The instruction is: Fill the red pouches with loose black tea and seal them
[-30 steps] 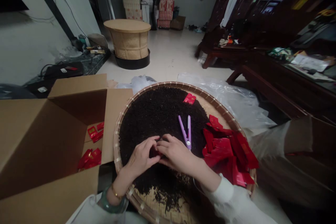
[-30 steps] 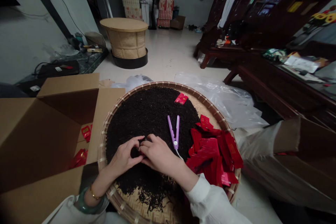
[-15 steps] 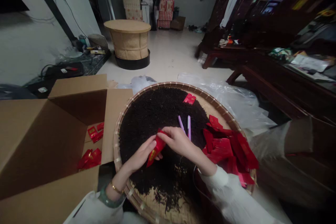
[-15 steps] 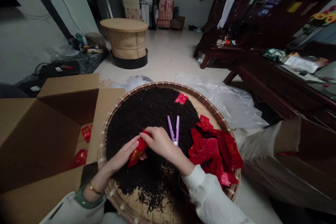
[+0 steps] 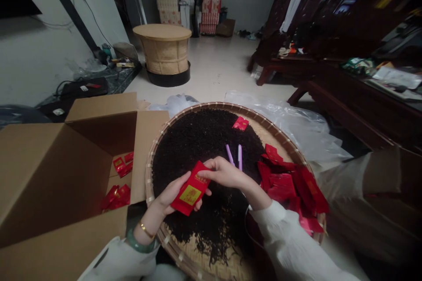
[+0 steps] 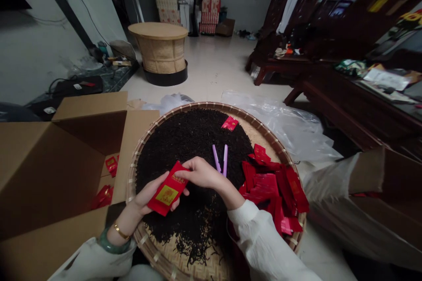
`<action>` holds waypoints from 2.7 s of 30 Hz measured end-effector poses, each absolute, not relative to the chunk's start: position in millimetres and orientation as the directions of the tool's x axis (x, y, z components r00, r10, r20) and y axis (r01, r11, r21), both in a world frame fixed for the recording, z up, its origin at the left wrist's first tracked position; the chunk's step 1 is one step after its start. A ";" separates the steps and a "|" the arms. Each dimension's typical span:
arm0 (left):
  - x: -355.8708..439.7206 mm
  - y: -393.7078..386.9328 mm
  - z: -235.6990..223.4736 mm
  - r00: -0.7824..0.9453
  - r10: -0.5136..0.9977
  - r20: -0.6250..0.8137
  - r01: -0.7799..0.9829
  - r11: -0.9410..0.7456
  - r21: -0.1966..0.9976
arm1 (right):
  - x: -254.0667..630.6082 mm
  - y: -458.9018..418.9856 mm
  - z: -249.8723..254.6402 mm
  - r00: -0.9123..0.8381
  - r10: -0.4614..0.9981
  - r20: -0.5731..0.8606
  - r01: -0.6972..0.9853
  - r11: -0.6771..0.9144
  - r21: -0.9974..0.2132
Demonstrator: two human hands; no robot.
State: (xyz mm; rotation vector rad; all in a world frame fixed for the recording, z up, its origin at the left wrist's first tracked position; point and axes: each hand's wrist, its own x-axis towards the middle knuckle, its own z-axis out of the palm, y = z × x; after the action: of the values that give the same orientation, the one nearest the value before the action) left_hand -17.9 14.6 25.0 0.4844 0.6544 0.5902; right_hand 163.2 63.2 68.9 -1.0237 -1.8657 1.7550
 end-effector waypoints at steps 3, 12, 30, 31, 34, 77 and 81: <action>-17.3 13.7 27.9 0.605 0.671 -0.429 -0.353 0.709 0.610 | 163.4 61.1 71.1 -0.638 0.757 -0.138 0.253 0.038 -0.967; -16.6 12.9 27.6 0.594 0.692 -0.410 -0.357 0.684 0.636 | 161.8 57.7 68.0 -0.664 0.739 -0.110 0.207 0.040 -0.978; -13.8 7.9 30.0 0.483 0.786 -0.386 -0.332 0.572 0.750 | 164.7 55.3 69.0 -0.594 0.782 0.187 0.377 0.477 -0.794; -13.6 7.7 30.2 0.486 0.787 -0.381 -0.329 0.568 0.754 | 164.6 55.6 70.0 -0.605 0.777 0.174 0.395 0.483 -0.782; -13.0 8.1 31.8 0.478 0.794 -0.376 -0.320 0.556 0.767 | 163.5 56.1 70.4 -0.615 0.773 0.153 0.434 0.495 -0.753; -15.5 12.9 24.7 0.325 0.826 -0.461 -0.320 0.554 0.768 | 235.0 63.7 -16.2 0.145 0.974 0.175 0.940 -0.080 -0.330; -15.6 13.3 26.2 0.326 0.819 -0.473 -0.322 0.566 0.759 | 236.6 60.4 7.4 0.065 0.987 0.149 0.769 0.045 -0.638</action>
State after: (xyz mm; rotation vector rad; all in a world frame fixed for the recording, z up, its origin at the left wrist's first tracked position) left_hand -15.6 13.3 26.2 0.6062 0.9675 0.8103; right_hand 236.6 60.4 7.4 -1.7705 -1.7512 0.4859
